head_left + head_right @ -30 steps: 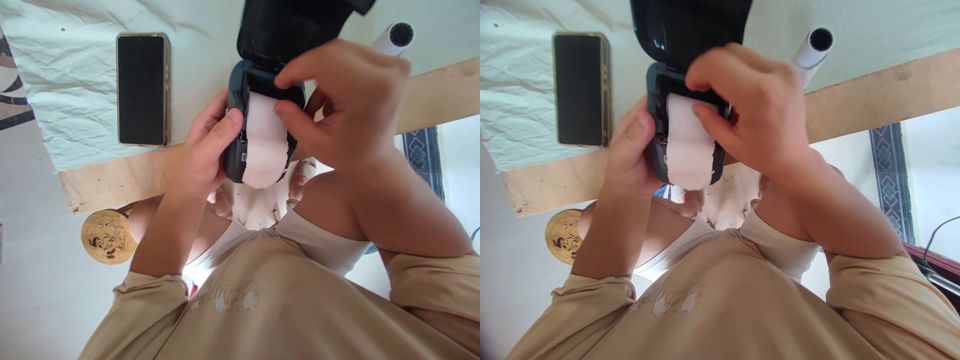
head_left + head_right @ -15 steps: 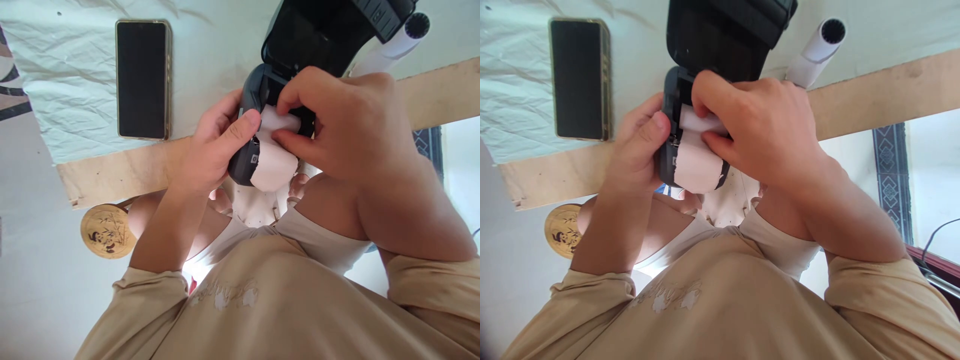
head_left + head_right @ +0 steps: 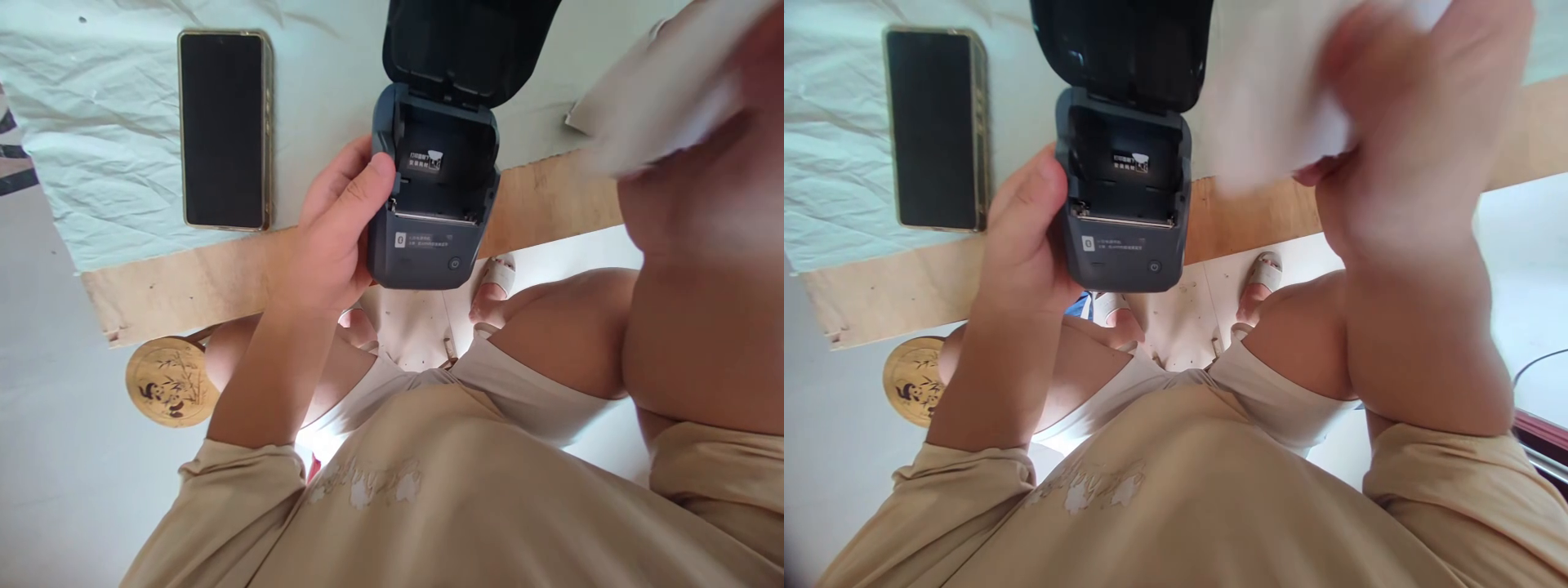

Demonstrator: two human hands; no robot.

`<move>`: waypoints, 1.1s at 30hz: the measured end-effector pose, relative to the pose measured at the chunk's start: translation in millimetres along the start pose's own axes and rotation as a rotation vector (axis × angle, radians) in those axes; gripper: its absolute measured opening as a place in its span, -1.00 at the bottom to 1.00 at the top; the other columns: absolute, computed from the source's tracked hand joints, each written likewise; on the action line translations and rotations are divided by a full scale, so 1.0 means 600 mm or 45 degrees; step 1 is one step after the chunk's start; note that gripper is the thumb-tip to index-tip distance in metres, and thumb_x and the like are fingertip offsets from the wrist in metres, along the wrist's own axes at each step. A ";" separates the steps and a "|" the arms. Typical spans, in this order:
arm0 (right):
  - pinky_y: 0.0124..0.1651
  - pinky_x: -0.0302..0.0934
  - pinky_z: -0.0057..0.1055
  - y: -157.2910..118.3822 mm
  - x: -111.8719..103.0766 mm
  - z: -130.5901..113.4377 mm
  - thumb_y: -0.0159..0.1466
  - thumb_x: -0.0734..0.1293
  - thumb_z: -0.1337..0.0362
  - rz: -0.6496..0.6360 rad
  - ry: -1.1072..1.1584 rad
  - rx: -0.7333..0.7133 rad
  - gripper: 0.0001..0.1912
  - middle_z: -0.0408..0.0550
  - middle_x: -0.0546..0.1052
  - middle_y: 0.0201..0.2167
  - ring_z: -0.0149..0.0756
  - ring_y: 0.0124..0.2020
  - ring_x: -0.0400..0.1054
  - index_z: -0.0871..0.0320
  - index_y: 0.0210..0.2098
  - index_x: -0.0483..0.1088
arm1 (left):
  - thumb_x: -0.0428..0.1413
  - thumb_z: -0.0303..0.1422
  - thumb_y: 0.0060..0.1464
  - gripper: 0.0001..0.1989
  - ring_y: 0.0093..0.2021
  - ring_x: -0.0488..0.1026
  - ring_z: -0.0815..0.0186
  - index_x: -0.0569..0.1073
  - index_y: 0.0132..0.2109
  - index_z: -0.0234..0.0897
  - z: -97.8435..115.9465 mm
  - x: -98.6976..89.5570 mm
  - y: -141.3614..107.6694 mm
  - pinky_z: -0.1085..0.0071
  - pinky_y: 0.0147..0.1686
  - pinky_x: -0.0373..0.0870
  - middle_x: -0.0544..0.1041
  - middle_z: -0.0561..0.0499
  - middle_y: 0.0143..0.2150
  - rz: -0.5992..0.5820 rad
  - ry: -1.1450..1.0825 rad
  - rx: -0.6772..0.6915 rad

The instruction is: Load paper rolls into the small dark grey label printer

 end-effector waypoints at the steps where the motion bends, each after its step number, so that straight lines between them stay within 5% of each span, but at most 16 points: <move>1: -0.58 -0.05 -0.45 -0.003 -0.005 0.007 0.16 0.34 -0.07 0.090 0.021 -0.046 -0.65 -0.10 0.25 -0.45 -0.48 -0.49 0.21 0.01 -0.19 0.40 | 0.07 -0.15 0.18 -0.76 -0.27 0.54 0.35 0.52 -0.19 -0.18 0.002 0.000 0.000 0.40 -0.28 0.48 0.54 0.07 -0.25 -0.006 0.014 0.001; 4: -0.49 0.07 -0.36 -0.011 -0.011 0.022 0.10 0.39 0.01 0.128 -0.045 -0.162 -0.65 -0.10 0.26 -0.47 -0.44 -0.52 0.22 0.04 -0.19 0.43 | 0.08 -0.18 0.17 -0.78 -0.17 0.53 0.31 0.52 -0.19 -0.19 0.004 0.000 0.002 0.38 -0.23 0.46 0.55 0.06 -0.21 -0.003 -0.017 0.012; 8: -0.17 0.25 -0.36 -0.016 -0.009 0.020 0.15 0.36 0.04 0.072 -0.428 -0.294 -0.64 -0.07 0.40 -0.21 -0.41 -0.25 0.31 0.08 -0.12 0.41 | 0.11 -0.18 0.16 -0.78 -0.23 0.49 0.32 0.52 -0.19 -0.22 -0.003 -0.004 0.006 0.39 -0.27 0.46 0.57 0.08 -0.22 -0.049 -0.062 0.035; 12: -0.26 0.22 -0.45 -0.018 -0.002 0.022 0.13 0.38 0.16 -0.003 -0.602 -0.253 -0.54 -0.13 0.38 -0.07 -0.46 -0.22 0.29 0.05 0.02 0.30 | 0.11 -0.12 0.14 -0.70 -0.23 0.50 0.30 0.51 -0.14 -0.25 -0.006 -0.008 0.007 0.42 -0.29 0.44 0.58 0.04 -0.23 -0.052 -0.031 0.052; 16: -0.15 0.30 -0.33 -0.013 0.006 0.035 0.13 0.38 0.27 -0.056 -0.828 -0.135 -0.43 -0.18 0.42 -0.02 -0.38 -0.23 0.36 -0.04 0.10 0.18 | 0.07 -0.14 0.18 -0.70 -0.15 0.54 0.30 0.49 -0.09 -0.26 -0.004 -0.003 0.004 0.40 -0.17 0.48 0.58 0.03 -0.16 -0.001 -0.048 -0.005; 20: -0.04 0.35 -0.19 -0.001 0.016 0.047 0.10 0.37 0.38 -0.053 -0.907 -0.094 -0.36 -0.10 0.43 0.03 -0.24 -0.08 0.41 0.00 0.14 0.15 | 0.08 -0.16 0.19 -0.69 -0.15 0.56 0.31 0.48 -0.08 -0.28 -0.001 0.002 0.002 0.39 -0.16 0.50 0.57 0.01 -0.14 -0.005 -0.088 -0.026; 24: -0.14 0.37 -0.27 -0.001 0.020 0.041 0.04 0.40 0.39 -0.048 -0.869 -0.171 -0.31 0.02 0.38 0.09 -0.18 0.03 0.39 0.07 0.16 0.20 | 0.11 -0.16 0.17 -0.70 -0.23 0.54 0.37 0.49 -0.10 -0.29 -0.005 -0.007 0.005 0.46 -0.26 0.47 0.57 0.01 -0.19 0.007 -0.110 -0.025; 29: -0.39 0.09 -0.46 -0.011 -0.037 0.030 0.13 0.34 0.34 0.251 -0.747 -0.406 -0.47 -0.07 0.41 0.02 -0.30 -0.07 0.43 0.04 0.11 0.29 | 0.19 -0.14 0.08 -0.69 -0.34 0.48 0.40 0.51 -0.11 -0.22 -0.011 -0.016 0.007 0.48 -0.40 0.43 0.57 0.02 -0.25 -0.038 -0.110 -0.001; 31: -0.34 0.06 -0.43 -0.006 -0.067 0.042 0.08 0.37 0.38 0.416 -0.742 -0.374 -0.42 -0.11 0.43 0.03 -0.29 -0.04 0.41 -0.01 0.10 0.33 | 0.16 -0.16 0.12 -0.73 -0.35 0.47 0.42 0.51 -0.14 -0.23 -0.010 -0.017 0.006 0.51 -0.41 0.42 0.56 0.04 -0.27 -0.003 -0.107 -0.011; 33: -0.30 0.11 -0.42 0.009 -0.079 0.061 -0.02 0.45 0.36 0.379 -0.818 -0.217 -0.31 -0.03 0.38 0.09 -0.26 -0.02 0.39 0.00 0.12 0.33 | 0.13 -0.16 0.14 -0.73 -0.29 0.50 0.39 0.51 -0.12 -0.23 -0.009 -0.015 0.004 0.49 -0.36 0.45 0.56 0.03 -0.25 0.000 -0.097 -0.029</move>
Point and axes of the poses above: each hand's wrist, its own y-axis towards the middle knuckle, its own x-axis out of the palm, z = x × y, the point moved 4 cm from there along y, towards the middle knuckle
